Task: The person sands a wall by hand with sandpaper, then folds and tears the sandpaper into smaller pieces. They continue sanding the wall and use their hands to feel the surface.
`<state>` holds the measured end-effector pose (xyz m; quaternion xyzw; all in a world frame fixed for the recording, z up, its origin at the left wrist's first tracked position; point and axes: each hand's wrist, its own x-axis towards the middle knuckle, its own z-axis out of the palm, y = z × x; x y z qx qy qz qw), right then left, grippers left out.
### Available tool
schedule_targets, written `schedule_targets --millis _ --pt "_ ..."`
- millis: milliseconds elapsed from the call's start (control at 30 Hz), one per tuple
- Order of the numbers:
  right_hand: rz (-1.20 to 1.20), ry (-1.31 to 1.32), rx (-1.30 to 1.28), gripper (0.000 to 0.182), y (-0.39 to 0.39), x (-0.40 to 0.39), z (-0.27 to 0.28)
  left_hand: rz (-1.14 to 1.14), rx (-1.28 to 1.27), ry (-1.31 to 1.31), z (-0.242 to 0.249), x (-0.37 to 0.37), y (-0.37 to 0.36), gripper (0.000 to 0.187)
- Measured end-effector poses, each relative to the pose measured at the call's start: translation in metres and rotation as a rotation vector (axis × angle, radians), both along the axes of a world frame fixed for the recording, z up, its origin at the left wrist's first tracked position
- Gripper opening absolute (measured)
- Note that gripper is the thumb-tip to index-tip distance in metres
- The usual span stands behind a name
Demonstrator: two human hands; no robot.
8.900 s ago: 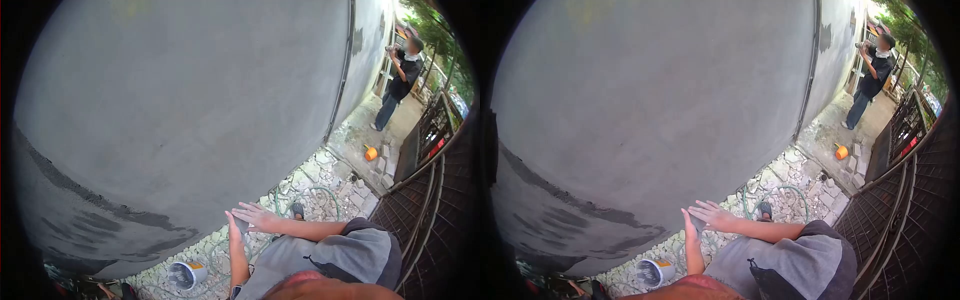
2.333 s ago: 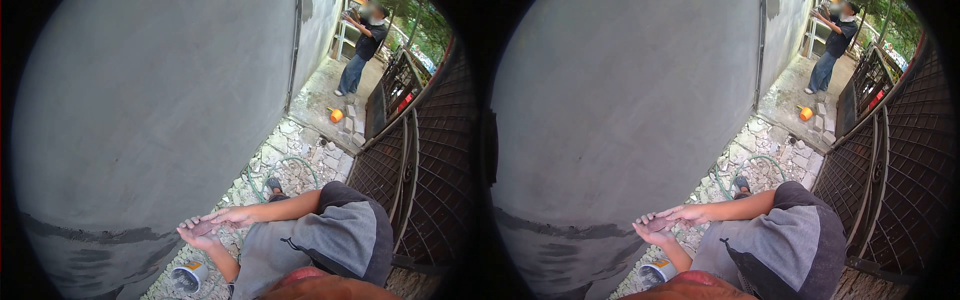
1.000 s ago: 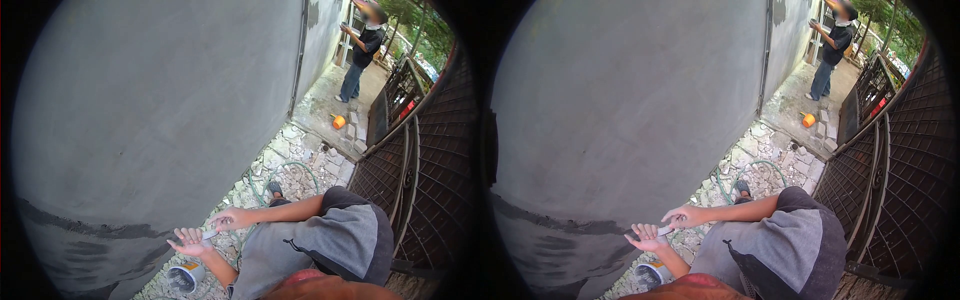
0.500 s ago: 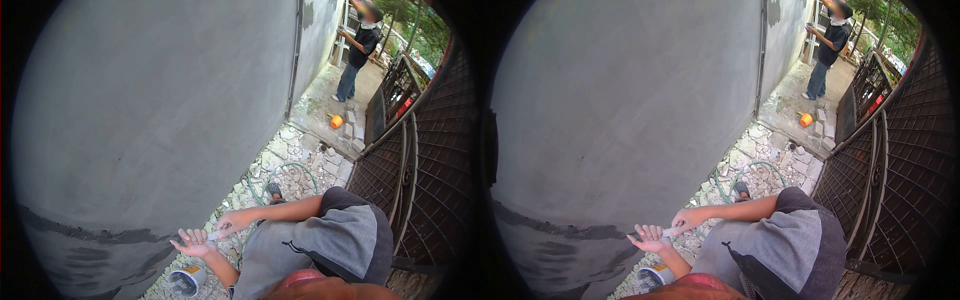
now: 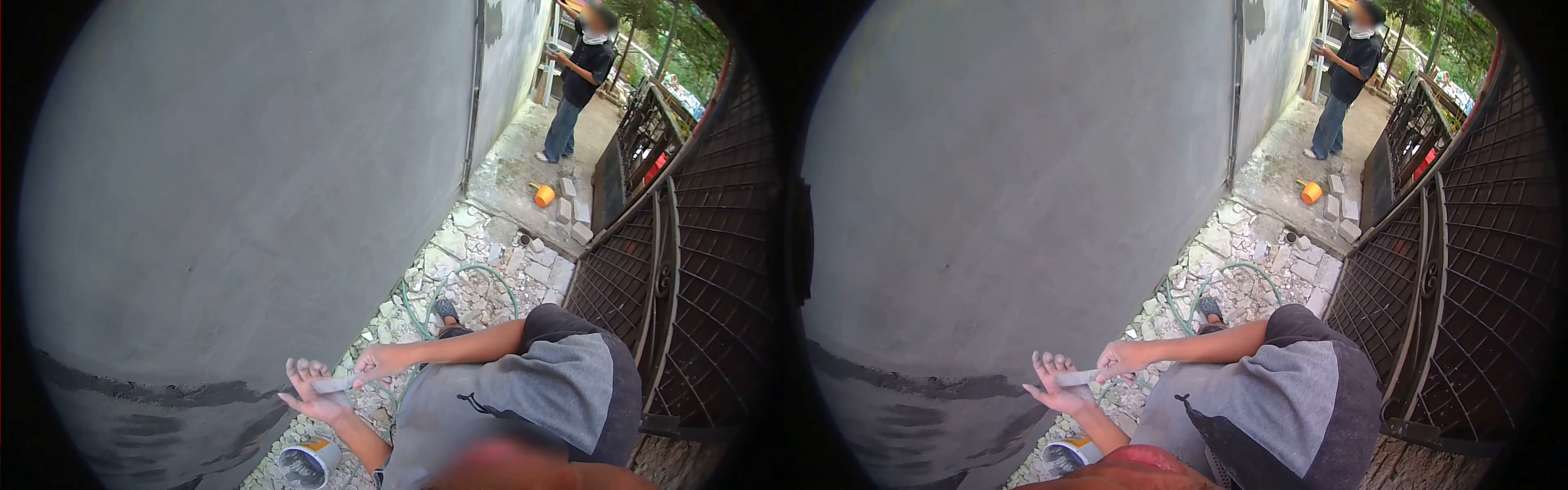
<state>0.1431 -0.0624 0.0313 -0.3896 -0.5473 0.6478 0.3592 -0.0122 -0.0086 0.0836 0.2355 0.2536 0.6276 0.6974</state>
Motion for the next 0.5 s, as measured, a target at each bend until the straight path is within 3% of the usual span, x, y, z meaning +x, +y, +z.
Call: schedule_targets --millis 33,100,200,233,500 --pt "-0.048 0.017 -0.011 0.031 0.0 0.0 0.004 0.0 -0.001 0.0 -0.004 -0.001 0.001 0.062" --pt "-0.12 0.031 0.002 0.032 0.004 0.0 0.002 -0.133 0.124 0.314 -0.022 -0.004 0.004 0.074" --pt "-0.244 0.021 0.034 0.032 0.006 0.003 0.005 -0.196 0.237 0.52 -0.047 -0.004 0.004 0.07" --pt "-0.293 -0.004 0.053 0.032 0.007 0.004 0.006 -0.202 0.221 0.532 -0.055 -0.006 0.007 0.06" --pt "-0.283 -0.141 0.152 0.033 0.007 0.013 0.002 -0.057 0.049 0.555 -0.063 -0.001 0.007 0.044"
